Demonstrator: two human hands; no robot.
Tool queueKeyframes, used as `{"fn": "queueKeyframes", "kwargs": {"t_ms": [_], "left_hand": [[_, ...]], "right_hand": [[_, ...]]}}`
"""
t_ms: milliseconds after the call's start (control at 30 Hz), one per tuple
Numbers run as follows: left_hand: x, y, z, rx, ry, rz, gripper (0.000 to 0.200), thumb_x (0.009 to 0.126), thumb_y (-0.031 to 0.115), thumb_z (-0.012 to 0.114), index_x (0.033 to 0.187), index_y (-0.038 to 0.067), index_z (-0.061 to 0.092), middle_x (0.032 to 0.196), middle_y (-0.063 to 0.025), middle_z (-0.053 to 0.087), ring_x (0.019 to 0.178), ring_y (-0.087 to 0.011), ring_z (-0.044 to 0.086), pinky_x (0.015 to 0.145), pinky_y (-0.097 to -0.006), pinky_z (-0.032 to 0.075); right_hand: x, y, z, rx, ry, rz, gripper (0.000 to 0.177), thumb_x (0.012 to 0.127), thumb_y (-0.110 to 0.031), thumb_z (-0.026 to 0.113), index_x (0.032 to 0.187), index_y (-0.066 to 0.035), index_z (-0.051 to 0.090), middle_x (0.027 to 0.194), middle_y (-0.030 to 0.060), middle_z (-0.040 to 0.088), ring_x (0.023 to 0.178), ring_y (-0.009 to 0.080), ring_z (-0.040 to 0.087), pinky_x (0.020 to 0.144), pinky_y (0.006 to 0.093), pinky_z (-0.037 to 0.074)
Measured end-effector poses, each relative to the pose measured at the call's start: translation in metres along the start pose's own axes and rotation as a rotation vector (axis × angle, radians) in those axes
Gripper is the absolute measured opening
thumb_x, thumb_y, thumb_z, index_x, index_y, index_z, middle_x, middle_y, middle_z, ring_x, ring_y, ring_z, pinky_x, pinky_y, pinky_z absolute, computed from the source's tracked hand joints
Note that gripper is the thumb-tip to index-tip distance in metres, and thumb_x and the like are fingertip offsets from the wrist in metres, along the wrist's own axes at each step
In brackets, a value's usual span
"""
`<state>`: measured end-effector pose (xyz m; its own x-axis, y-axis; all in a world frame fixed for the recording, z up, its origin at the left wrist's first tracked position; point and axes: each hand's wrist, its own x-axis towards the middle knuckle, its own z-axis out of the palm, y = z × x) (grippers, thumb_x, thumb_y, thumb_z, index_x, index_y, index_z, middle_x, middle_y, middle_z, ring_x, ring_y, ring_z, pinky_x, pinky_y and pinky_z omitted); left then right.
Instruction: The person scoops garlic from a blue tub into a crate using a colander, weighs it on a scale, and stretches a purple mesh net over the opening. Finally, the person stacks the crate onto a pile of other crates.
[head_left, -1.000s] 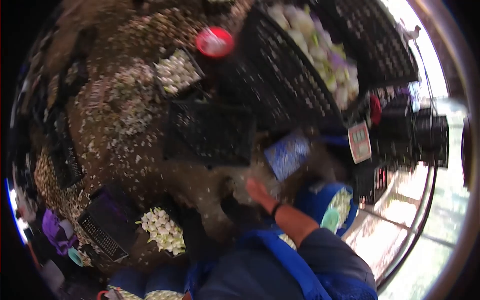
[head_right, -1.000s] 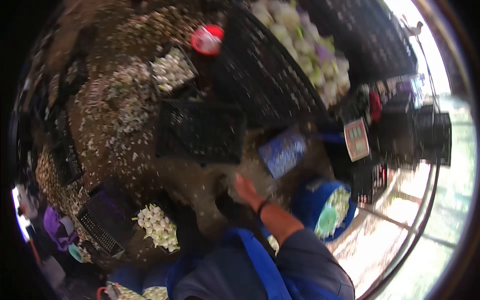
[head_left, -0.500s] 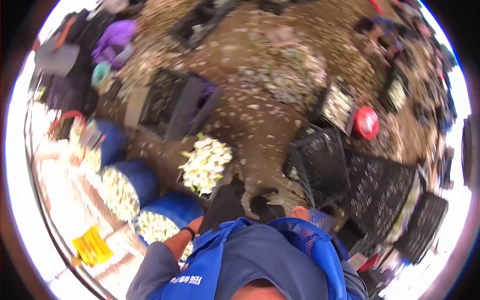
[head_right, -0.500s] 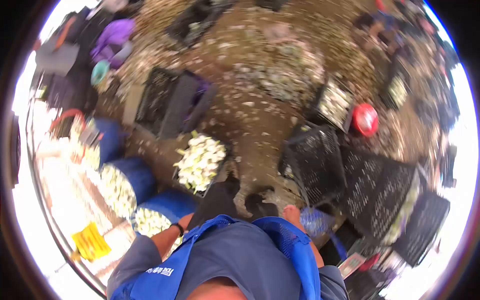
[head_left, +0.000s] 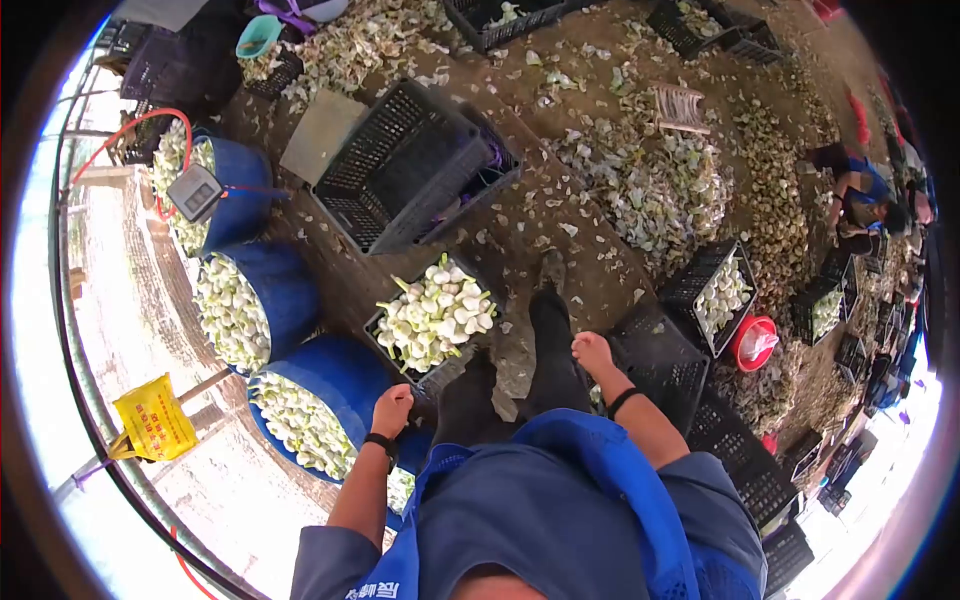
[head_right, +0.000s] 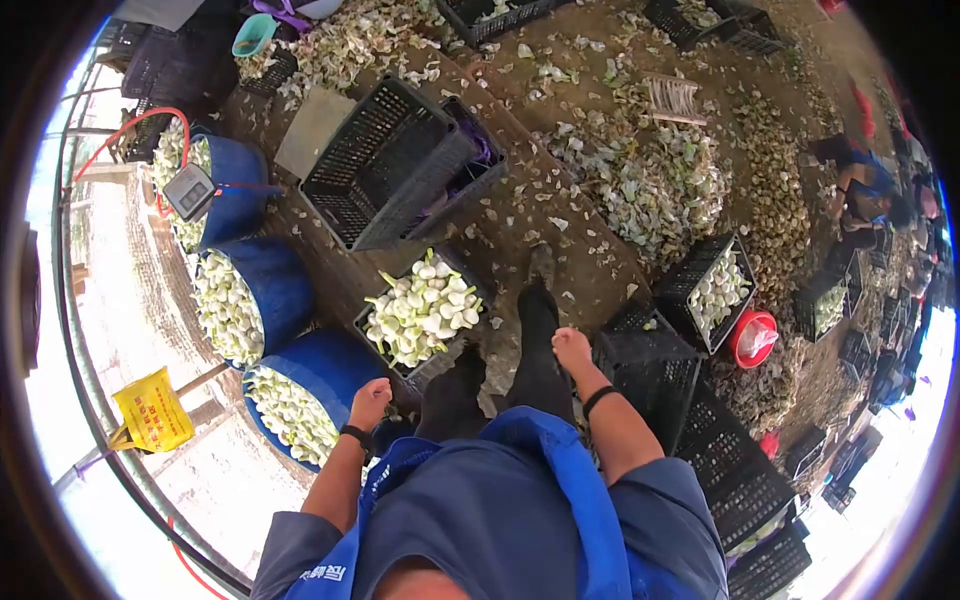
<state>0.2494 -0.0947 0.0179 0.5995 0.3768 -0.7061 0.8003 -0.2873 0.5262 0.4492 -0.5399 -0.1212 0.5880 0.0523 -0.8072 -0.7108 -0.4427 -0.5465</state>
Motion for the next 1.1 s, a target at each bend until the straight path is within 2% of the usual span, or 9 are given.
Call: {"fn": "queueKeyframes", "kwargs": {"t_ms": [200,267,333,467,567,733,767,933,1100], "left_hand": [[0.074,0.114,0.031,0.126,0.078,-0.091,0.047,0.084,0.018,0.069,0.123,-0.005,0.057,0.120,-0.0207,0.061,0.103,-0.0284,0.065,0.088,-0.0341,0.052],[0.123,0.131,0.045,0.205,0.164,-0.026,0.060,0.082,0.017,0.072,0.132,-0.006,0.048,0.136,-0.0274,0.045,0.120,-0.0347,0.054,0.098,-0.0388,0.048],[0.184,0.149,0.045,0.480,0.334,0.229,0.067,0.080,0.016,0.074,0.136,-0.005,0.045,0.140,-0.0272,0.042,0.130,-0.0385,0.044,0.108,-0.0414,0.039],[0.307,0.226,0.037,0.689,0.501,0.281,0.082,0.076,0.017,0.077,0.144,-0.003,0.037,0.151,-0.0209,0.034,0.139,-0.0383,0.034,0.114,-0.0435,0.031],[0.388,0.227,0.037,0.792,0.480,0.340,0.079,0.076,0.017,0.077,0.143,-0.001,0.039,0.147,-0.0209,0.040,0.136,-0.0385,0.039,0.112,-0.0430,0.033],[0.458,0.197,0.036,0.596,0.366,0.219,0.030,0.083,0.013,0.071,0.111,0.003,0.065,0.100,-0.0207,0.068,0.092,-0.0383,0.066,0.080,-0.0426,0.052],[0.459,0.196,0.037,0.558,0.417,0.318,0.017,0.085,0.013,0.070,0.099,0.004,0.068,0.087,-0.0177,0.069,0.080,-0.0376,0.066,0.070,-0.0432,0.052],[0.450,0.200,0.023,0.625,0.410,0.449,0.017,0.086,0.013,0.068,0.102,0.006,0.066,0.084,-0.0168,0.067,0.079,-0.0382,0.065,0.069,-0.0440,0.051],[0.421,0.240,0.022,0.643,0.335,0.439,0.016,0.087,0.014,0.067,0.100,0.006,0.064,0.080,-0.0165,0.066,0.074,-0.0371,0.065,0.064,-0.0443,0.050]], "right_hand": [[0.104,-0.055,-0.010,-0.181,-0.107,-0.081,0.009,0.085,-0.013,0.060,0.080,-0.006,0.064,0.069,0.0033,0.067,0.058,0.0149,0.062,0.060,0.0326,0.051],[0.135,-0.095,-0.012,0.232,-0.146,0.156,0.020,0.089,-0.020,0.063,0.075,-0.006,0.061,0.067,0.0026,0.063,0.058,0.0143,0.061,0.053,0.0312,0.049],[0.184,-0.128,-0.001,0.286,-0.155,0.211,0.024,0.090,-0.024,0.064,0.075,-0.006,0.061,0.067,0.0029,0.062,0.058,0.0142,0.061,0.051,0.0294,0.049],[0.314,-0.171,0.068,0.392,-0.189,0.229,0.030,0.092,-0.033,0.067,0.083,-0.005,0.061,0.074,0.0057,0.061,0.061,0.0169,0.064,0.050,0.0287,0.052],[0.418,-0.197,0.138,0.401,-0.224,0.196,0.036,0.092,-0.032,0.066,0.110,-0.002,0.055,0.095,0.0119,0.062,0.075,0.0231,0.068,0.060,0.0313,0.059],[0.499,-0.225,0.223,0.465,-0.043,0.310,0.049,0.090,-0.028,0.068,0.121,0.004,0.048,0.094,0.0130,0.058,0.076,0.0250,0.067,0.064,0.0341,0.063],[0.505,-0.230,0.226,0.462,-0.087,0.352,0.046,0.090,-0.026,0.068,0.118,0.007,0.052,0.092,0.0132,0.060,0.071,0.0276,0.069,0.057,0.0330,0.061],[0.496,-0.240,0.210,0.423,0.010,0.307,0.026,0.084,-0.014,0.066,0.093,0.009,0.061,0.090,0.0182,0.066,0.069,0.0266,0.069,0.052,0.0364,0.061],[0.521,-0.181,0.092,0.515,0.106,0.189,0.020,0.085,-0.011,0.066,0.090,0.007,0.061,0.086,0.0147,0.065,0.068,0.0249,0.067,0.059,0.0387,0.064]]}}
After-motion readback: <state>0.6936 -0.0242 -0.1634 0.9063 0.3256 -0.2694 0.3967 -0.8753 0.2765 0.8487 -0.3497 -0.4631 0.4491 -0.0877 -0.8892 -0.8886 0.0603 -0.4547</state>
